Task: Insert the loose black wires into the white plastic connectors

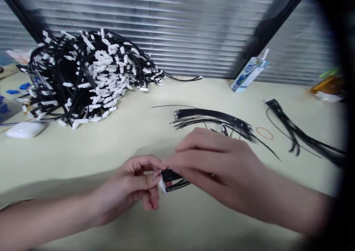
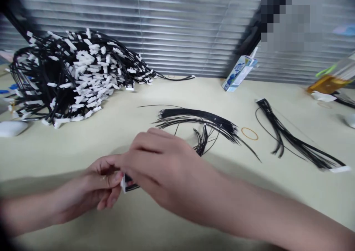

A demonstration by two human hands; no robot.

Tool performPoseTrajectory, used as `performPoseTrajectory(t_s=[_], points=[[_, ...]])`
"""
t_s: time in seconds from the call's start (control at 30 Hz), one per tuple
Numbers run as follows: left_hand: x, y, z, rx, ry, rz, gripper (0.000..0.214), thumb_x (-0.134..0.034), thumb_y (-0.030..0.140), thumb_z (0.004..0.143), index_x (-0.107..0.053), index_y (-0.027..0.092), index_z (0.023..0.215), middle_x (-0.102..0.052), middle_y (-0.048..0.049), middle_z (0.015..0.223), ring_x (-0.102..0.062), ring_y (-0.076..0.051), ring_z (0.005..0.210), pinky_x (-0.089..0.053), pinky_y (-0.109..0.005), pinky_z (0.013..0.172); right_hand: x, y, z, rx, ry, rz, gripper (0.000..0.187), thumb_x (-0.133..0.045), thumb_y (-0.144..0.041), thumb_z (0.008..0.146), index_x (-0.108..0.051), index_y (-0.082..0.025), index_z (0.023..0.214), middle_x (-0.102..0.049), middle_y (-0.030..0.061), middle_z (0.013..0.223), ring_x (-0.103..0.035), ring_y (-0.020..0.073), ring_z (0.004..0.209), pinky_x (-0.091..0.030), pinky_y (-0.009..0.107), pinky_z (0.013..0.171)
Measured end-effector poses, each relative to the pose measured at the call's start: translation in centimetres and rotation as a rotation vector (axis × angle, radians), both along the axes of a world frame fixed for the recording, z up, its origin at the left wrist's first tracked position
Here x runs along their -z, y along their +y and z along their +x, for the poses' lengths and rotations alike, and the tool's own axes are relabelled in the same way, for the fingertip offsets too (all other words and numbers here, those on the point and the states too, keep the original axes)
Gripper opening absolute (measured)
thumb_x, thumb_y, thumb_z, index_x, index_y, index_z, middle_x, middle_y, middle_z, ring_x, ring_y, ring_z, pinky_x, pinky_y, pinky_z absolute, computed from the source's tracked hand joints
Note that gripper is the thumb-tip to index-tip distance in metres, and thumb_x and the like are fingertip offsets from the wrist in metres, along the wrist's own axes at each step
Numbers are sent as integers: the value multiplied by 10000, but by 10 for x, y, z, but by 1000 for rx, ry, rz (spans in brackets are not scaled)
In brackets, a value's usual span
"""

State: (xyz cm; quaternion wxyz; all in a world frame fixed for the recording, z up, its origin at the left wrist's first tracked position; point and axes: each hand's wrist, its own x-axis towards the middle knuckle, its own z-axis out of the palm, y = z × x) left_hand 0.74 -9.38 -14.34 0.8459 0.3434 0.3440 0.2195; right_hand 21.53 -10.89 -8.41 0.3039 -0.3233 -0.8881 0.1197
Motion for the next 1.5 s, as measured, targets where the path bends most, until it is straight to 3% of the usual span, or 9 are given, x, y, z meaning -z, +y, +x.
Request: performPoseTrajectory(t_s=[0.2,0.5,0.9,1.13,1.5], points=[[1,2,-1,4,-81,-44,61,-694,172,770,-675,178,828,-611,40,544,-606,-62,435,-440,-68,371,3,-12,5,-20,-26,-15,234,-505,-23,853,-636,-170,978,-612,-3,848,-515,85,746,-406,210,695],[4,3,-3,20,-84,-56,68,-672,165,793,-671,183,859,-619,41,555,-626,-74,451,-476,-82,376,10,-12,5,-18,-156,16,202,-474,-39,853,-628,-165,884,-597,24,805,-491,118,697,-374,248,666],[2,4,-1,29,-100,-62,58,-667,166,799,-673,183,854,-624,47,556,-625,-72,453,-471,-88,381,13,-13,7,-85,-309,203,157,-567,-33,775,-632,-142,868,-521,0,755,-411,135,736,-319,287,707],[3,4,-2,18,-88,-61,59,-687,184,787,-680,179,845,-642,25,580,-639,-81,485,-481,-106,424,12,-13,5,-120,-342,226,116,-588,-58,751,-624,-165,776,-530,-4,748,-412,142,705,-338,299,663],[3,3,-1,1,-97,-44,78,-693,161,780,-681,162,858,-681,-3,628,-666,-97,539,-490,-116,473,13,-14,-2,-42,-314,292,196,-455,-44,821,-619,-134,764,-581,33,733,-462,162,673,-383,314,619]])
